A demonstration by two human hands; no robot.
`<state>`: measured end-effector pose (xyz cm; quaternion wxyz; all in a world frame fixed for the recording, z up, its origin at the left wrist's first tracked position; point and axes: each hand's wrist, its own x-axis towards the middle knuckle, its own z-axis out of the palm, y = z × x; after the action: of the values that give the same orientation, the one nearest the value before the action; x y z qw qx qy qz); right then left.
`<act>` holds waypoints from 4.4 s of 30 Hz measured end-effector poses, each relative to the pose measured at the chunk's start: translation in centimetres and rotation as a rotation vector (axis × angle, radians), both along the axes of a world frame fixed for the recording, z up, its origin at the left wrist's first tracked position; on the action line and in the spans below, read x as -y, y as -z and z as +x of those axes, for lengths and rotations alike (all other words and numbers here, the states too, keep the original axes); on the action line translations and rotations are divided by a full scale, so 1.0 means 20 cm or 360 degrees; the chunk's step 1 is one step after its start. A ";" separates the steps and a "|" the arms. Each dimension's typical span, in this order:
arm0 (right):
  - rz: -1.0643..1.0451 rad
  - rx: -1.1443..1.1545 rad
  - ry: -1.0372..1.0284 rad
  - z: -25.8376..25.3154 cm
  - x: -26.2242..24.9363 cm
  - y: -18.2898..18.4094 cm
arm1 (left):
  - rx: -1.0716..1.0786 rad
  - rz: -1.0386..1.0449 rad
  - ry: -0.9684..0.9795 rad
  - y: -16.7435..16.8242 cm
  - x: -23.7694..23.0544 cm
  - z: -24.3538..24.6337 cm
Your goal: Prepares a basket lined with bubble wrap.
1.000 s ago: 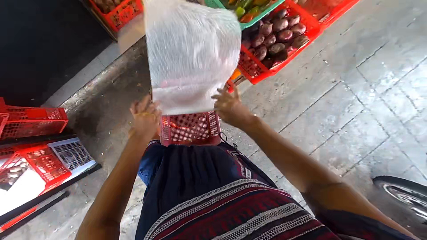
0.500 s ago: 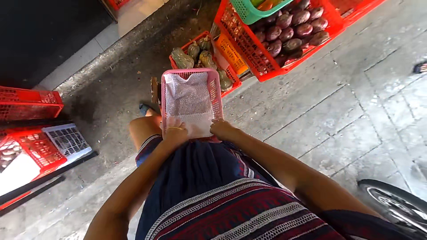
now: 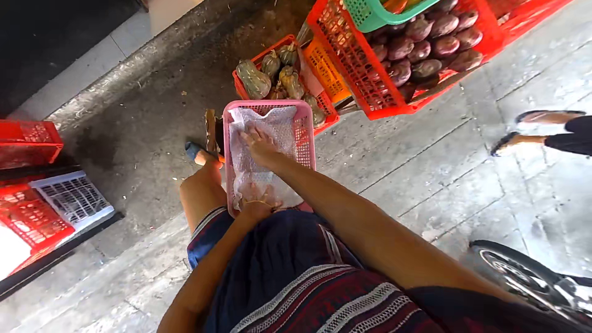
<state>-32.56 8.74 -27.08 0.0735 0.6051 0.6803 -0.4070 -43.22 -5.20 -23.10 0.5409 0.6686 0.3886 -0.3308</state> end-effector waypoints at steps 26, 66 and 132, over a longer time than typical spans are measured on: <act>0.0212 0.0400 0.0282 0.14 -0.10 -0.02 | 0.0381 0.0579 0.0136 0.14 -0.11 -0.05; -0.0175 -0.0470 0.1808 0.75 0.19 -0.31 | 0.0166 0.1681 -0.2054 -0.39 -0.12 -0.63; -0.0548 -0.0454 0.1849 0.33 -3.35 -1.15 | 0.0262 0.0047 -0.2540 -0.71 -4.32 -0.84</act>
<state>-25.89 75.73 -4.12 -0.1552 0.7955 0.1677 -0.5612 -60.00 81.13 -8.95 0.6323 0.2184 0.7127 0.2112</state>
